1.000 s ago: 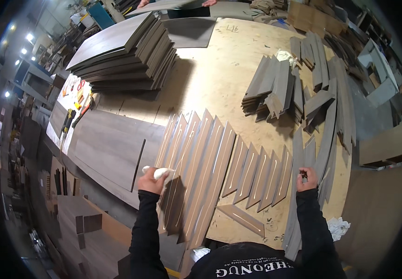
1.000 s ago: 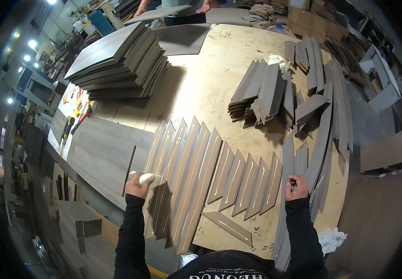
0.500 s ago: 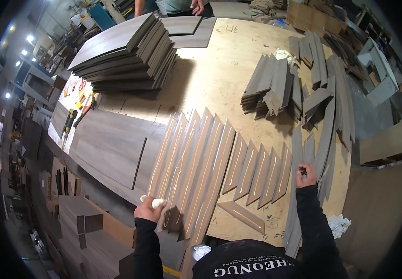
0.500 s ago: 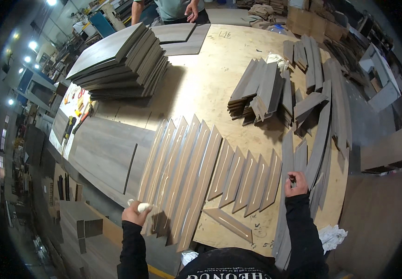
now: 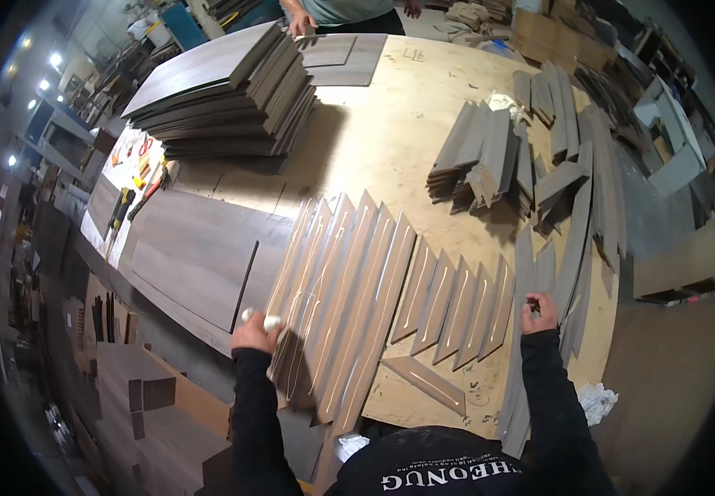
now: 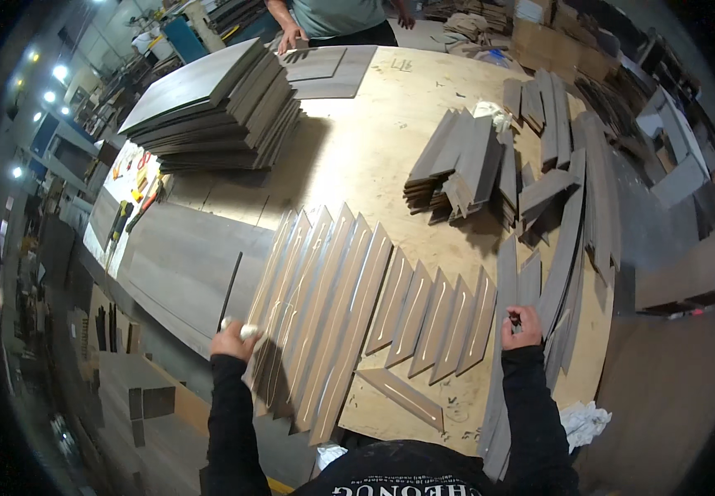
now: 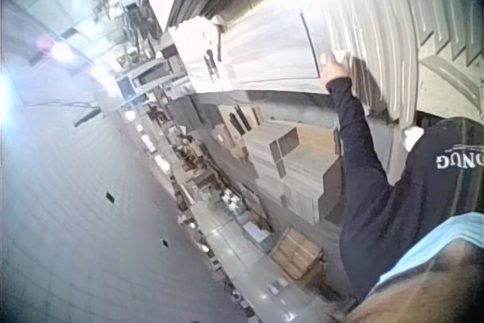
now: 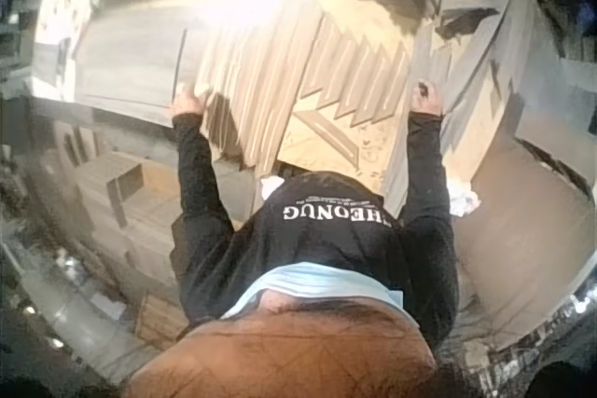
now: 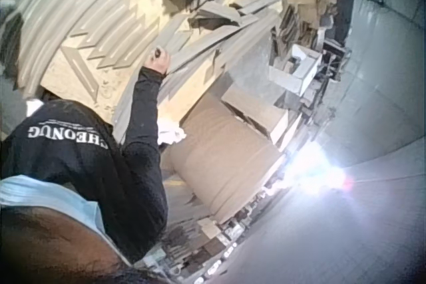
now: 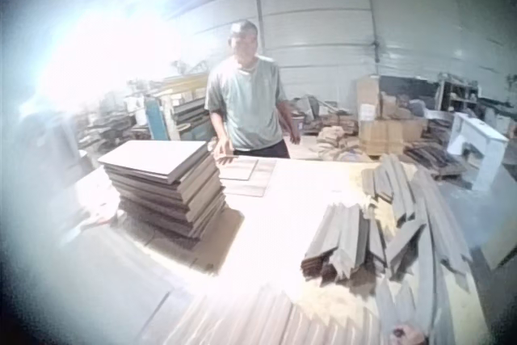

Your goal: The person applies a white substance to the edges of thin wooden strips using a cloth, then places the strips into grooves on a larger wooden panel. The person repeats this process for multiple strips, aligning them carefully into the panel's frame.

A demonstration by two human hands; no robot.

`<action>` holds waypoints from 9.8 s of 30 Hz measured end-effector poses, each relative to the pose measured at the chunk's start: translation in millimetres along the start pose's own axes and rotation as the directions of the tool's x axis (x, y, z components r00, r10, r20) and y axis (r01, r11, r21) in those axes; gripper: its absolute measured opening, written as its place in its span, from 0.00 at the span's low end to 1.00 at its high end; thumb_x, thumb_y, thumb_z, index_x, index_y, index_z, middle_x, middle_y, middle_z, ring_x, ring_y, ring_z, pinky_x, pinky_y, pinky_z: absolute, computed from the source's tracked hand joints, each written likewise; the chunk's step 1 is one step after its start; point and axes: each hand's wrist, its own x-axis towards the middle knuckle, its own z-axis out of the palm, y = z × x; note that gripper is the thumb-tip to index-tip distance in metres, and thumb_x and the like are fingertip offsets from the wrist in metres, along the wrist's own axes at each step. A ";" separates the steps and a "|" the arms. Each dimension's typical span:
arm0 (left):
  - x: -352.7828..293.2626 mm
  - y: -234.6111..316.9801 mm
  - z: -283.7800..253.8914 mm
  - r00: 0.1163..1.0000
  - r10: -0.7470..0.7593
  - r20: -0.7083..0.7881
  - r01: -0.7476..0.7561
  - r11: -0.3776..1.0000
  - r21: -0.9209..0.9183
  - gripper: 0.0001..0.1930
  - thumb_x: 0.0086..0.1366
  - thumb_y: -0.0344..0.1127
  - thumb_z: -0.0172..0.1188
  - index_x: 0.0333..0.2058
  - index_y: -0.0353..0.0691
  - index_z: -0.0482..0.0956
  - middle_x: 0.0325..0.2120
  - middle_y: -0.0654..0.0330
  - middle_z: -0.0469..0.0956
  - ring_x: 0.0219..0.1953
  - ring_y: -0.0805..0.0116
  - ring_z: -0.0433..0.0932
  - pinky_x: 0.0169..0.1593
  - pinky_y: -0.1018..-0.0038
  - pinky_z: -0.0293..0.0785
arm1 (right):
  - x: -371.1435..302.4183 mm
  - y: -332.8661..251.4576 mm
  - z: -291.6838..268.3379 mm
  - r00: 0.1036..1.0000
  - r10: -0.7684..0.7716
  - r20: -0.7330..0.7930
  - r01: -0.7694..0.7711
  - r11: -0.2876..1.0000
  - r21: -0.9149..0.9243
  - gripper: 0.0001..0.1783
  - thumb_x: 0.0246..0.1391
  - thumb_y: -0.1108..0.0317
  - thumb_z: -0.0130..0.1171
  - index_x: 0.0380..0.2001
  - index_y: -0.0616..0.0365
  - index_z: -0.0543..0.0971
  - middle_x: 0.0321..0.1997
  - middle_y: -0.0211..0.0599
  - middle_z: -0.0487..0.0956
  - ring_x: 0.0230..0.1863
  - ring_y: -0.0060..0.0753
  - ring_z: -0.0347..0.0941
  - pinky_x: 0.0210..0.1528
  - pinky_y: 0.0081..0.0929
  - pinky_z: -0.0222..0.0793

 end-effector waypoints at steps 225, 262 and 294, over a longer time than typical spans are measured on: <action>-391.3 555.3 74.8 0.094 0.992 -0.084 -0.781 0.021 -0.624 0.14 0.47 0.41 0.65 0.34 0.51 0.75 0.24 0.52 0.78 0.29 0.51 0.77 0.32 0.63 0.73 | -257.9 174.6 -249.4 0.726 0.687 -0.004 -0.358 0.383 0.851 0.23 0.49 0.73 0.51 0.52 0.53 0.69 0.44 0.31 0.74 0.31 0.20 0.70 0.32 0.20 0.68; -388.6 483.4 49.1 0.408 0.884 0.229 0.485 0.002 -0.874 0.18 0.51 0.23 0.51 0.43 0.34 0.68 0.36 0.56 0.73 0.37 0.70 0.73 0.43 0.76 0.69 | -257.6 141.2 -258.1 0.588 0.809 -0.032 -0.261 0.227 0.938 0.14 0.53 0.73 0.53 0.44 0.60 0.75 0.33 0.22 0.76 0.25 0.10 0.66 0.27 0.11 0.64; -385.3 482.7 68.3 0.509 0.776 -0.373 -0.564 -0.027 -0.825 0.10 0.47 0.18 0.47 0.26 0.38 0.73 0.23 0.57 0.72 0.27 0.64 0.71 0.38 0.75 0.67 | -266.9 118.2 -250.5 0.601 0.799 -0.025 -0.301 0.255 0.919 0.14 0.53 0.67 0.55 0.44 0.54 0.74 0.32 0.23 0.74 0.27 0.15 0.66 0.28 0.17 0.65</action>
